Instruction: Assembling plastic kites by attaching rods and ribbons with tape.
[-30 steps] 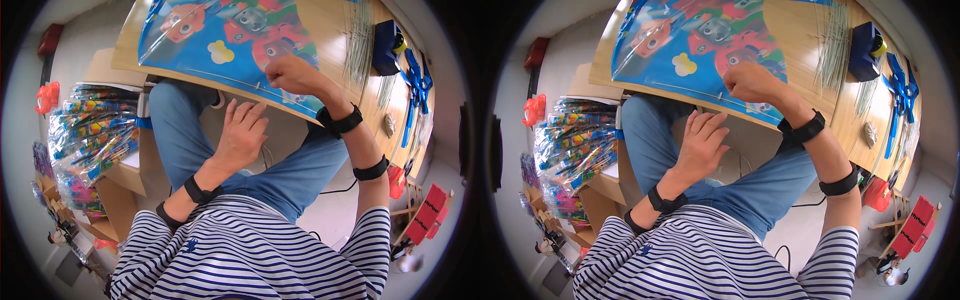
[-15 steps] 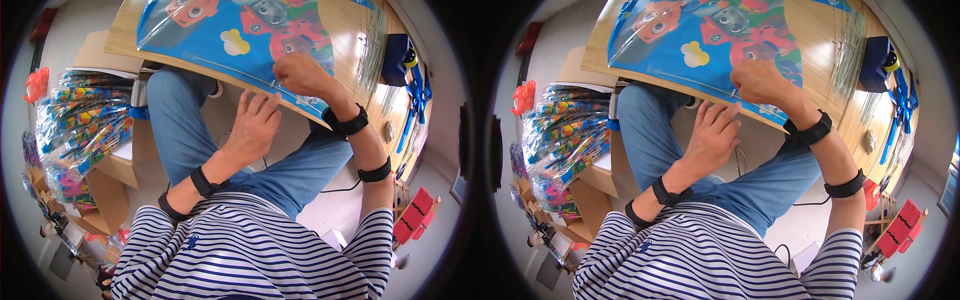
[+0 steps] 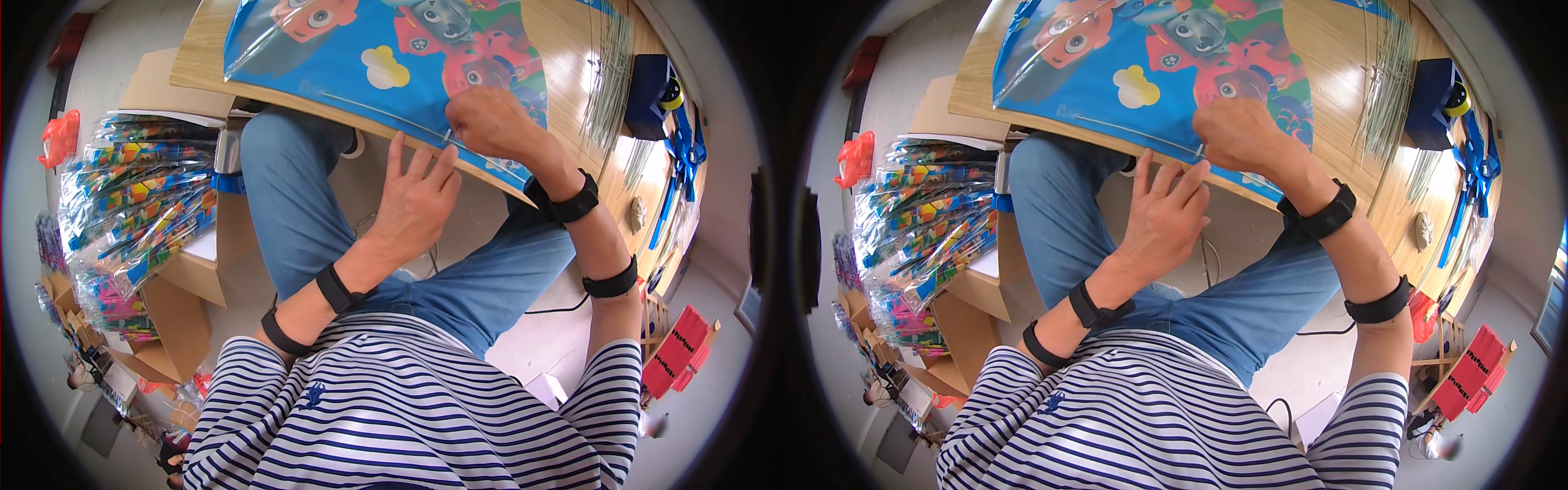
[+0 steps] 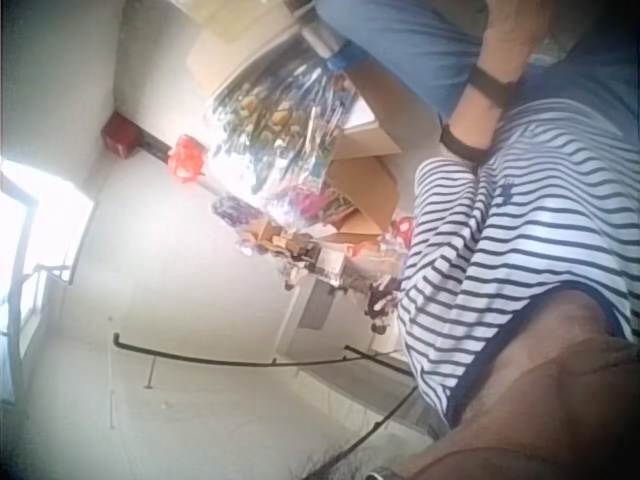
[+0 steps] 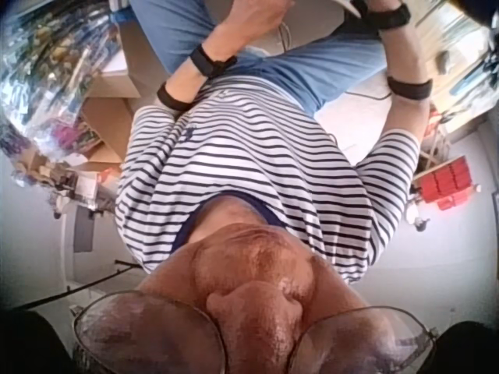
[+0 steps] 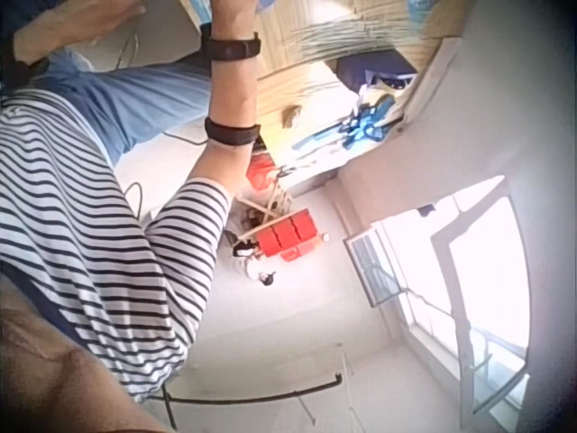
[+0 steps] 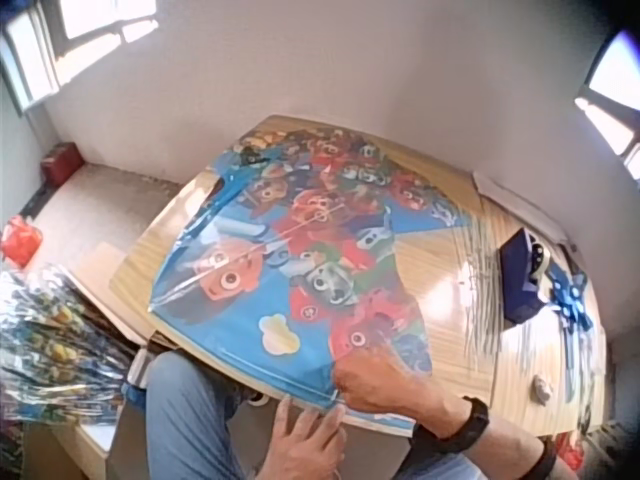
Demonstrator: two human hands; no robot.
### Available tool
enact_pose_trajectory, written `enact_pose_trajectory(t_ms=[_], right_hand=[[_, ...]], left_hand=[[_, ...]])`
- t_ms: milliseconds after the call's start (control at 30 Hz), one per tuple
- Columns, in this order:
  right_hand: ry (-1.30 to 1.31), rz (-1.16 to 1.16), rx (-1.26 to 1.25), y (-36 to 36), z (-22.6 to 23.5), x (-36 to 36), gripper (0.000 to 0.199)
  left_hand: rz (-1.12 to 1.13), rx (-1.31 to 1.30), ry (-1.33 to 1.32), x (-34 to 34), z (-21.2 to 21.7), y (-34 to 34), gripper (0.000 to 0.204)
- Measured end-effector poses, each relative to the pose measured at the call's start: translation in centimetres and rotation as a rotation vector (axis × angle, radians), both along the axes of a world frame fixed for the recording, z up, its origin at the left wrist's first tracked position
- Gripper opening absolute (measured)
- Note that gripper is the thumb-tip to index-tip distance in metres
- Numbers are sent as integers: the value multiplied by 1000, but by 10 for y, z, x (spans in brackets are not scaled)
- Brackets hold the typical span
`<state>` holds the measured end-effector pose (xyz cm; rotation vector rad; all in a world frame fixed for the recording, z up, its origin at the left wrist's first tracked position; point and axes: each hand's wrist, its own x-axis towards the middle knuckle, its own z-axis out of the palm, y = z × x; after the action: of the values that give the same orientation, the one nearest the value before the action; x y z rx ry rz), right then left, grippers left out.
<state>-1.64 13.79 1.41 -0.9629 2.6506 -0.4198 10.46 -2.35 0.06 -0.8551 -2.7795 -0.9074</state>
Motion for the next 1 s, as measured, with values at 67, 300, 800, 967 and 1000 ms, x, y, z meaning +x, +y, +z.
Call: enact_pose_trajectory(t_ms=[67, 300, 800, 967, 1000], right_hand=[[33, -8, 41, -2, 3, -3, 8], [-295, -345, -27, 5, 17, -4, 22], [-157, -760, -230, -3, -5, 45, 19], [-127, -808, -142, -10, -7, 41, 18], [-136, -837, -116, -11, -8, 39, 12]], left_hand=[[2, -37, 14, -1, -1, 3, 25], [5, -153, 72, 1, -3, 8, 43], [23, -136, 74, 0, -5, 11, 44], [24, -144, 72, 0, -6, 10, 44], [24, -145, 71, 0, -5, 10, 44]])
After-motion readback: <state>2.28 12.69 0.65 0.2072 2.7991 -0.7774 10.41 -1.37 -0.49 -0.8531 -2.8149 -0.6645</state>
